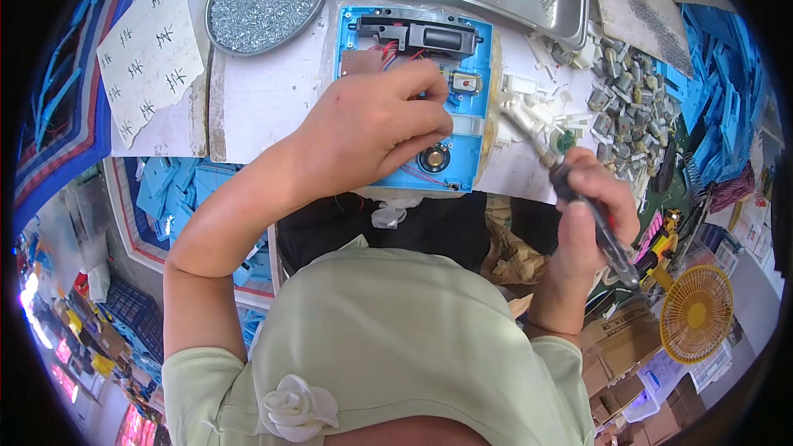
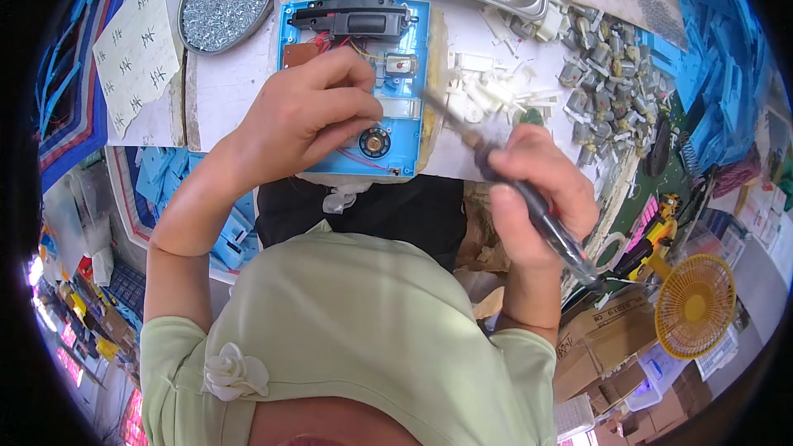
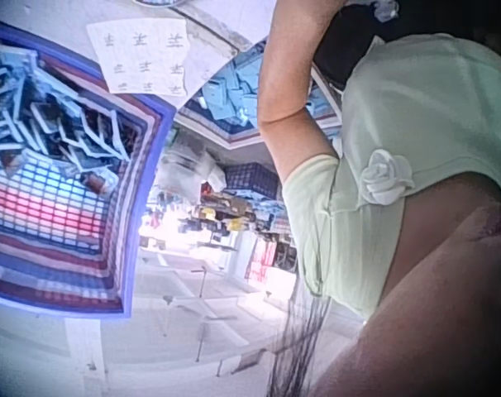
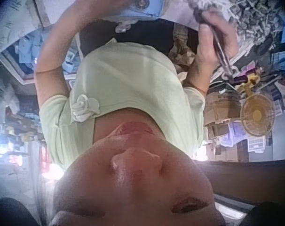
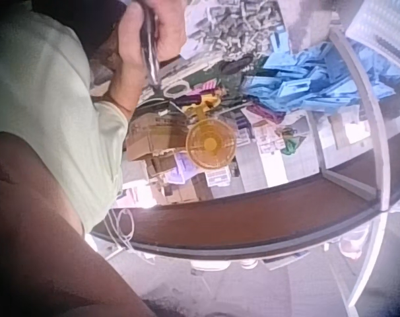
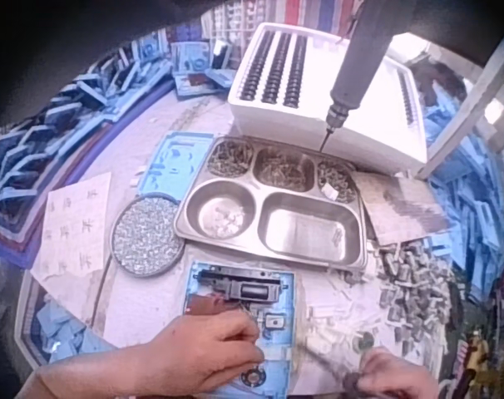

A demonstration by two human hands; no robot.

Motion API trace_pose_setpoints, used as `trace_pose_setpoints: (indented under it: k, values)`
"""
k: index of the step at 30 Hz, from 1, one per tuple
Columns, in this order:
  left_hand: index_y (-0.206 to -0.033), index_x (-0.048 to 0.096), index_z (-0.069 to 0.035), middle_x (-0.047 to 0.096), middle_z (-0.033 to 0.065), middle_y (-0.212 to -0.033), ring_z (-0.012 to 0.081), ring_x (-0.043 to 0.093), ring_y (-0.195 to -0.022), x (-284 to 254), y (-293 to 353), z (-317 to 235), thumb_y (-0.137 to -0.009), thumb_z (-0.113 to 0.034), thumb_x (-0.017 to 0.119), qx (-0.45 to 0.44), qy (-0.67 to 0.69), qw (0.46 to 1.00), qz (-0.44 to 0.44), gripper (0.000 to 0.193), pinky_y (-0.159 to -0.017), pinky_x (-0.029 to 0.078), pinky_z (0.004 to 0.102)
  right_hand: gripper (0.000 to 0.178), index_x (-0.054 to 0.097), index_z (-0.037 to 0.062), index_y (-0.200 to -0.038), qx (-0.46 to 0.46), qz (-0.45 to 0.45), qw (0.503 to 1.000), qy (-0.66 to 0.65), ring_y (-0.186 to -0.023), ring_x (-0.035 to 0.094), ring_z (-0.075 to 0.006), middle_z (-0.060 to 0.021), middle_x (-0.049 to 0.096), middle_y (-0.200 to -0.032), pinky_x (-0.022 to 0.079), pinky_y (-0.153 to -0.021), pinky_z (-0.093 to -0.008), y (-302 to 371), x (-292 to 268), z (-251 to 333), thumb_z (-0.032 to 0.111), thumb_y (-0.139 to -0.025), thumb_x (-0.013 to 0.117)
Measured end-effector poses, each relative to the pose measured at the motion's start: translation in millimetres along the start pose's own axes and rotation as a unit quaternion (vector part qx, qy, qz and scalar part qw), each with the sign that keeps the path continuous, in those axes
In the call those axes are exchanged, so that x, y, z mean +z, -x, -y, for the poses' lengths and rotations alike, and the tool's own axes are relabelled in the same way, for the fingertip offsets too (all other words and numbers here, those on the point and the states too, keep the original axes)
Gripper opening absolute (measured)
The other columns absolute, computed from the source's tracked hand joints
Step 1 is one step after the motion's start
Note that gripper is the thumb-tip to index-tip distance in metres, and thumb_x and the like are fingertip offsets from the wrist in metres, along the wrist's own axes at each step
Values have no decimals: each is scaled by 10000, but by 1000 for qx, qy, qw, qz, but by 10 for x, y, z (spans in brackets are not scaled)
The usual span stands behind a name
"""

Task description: Assemble an electronic device by placing internal components like speakers and circuit boards into a plastic shell, soldering wires, and securing the casing with an electric screwdriver.

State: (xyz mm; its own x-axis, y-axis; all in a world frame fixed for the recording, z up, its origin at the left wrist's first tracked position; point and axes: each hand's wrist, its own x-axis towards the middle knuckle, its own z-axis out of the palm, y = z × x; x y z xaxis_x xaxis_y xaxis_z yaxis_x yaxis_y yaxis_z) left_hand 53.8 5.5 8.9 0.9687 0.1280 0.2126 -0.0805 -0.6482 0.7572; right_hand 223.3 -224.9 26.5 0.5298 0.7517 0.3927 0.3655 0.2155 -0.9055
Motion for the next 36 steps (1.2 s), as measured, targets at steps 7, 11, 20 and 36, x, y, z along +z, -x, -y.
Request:
trace_pose_setpoints:
  k: [7, 11, 20, 36]
  values:
    - [-921, 647, -59, 609, 70, -1033, 275, 652, -851, -3, 2, 10, -795, -20, 752, 31, -27, 999, 10, 168, -712, 534, 363, 198, 710, -18, -951, -16, 145, 989, 13, -531, 507, -231, -82, 618, -656, 430, -602, -366, -112, 47, 20, 17, -756, 722]
    - [-919, 632, -61, 608, 72, -1039, 280, 650, -853, -4, 4, 8, -794, -18, 749, 40, -36, 999, 10, 176, -707, 536, 371, 205, 713, -13, -953, -9, 158, 987, 18, -531, 506, -232, -78, 615, -655, 432, -599, -363, -141, 76, 8, 17, -750, 725]
    - [-915, 612, -45, 608, 85, -1048, 298, 651, -874, 35, 23, 27, -792, -18, 745, 47, -37, 998, -2, 183, -709, 541, 387, 226, 723, 5, -949, 7, 173, 984, 46, -545, 522, -236, -71, 610, -652, 440, -600, -354, -178, 107, 5, 22, -725, 746]
    - [-914, 629, -49, 619, 85, -1063, 299, 661, -905, 28, 37, 13, -795, -19, 743, 47, -51, 998, 5, 167, -719, 549, 386, 216, 702, -27, -959, -4, 144, 988, 46, -548, 516, -220, -92, 649, -686, 403, -575, -351, -145, -12, 94, 7, -748, 737]
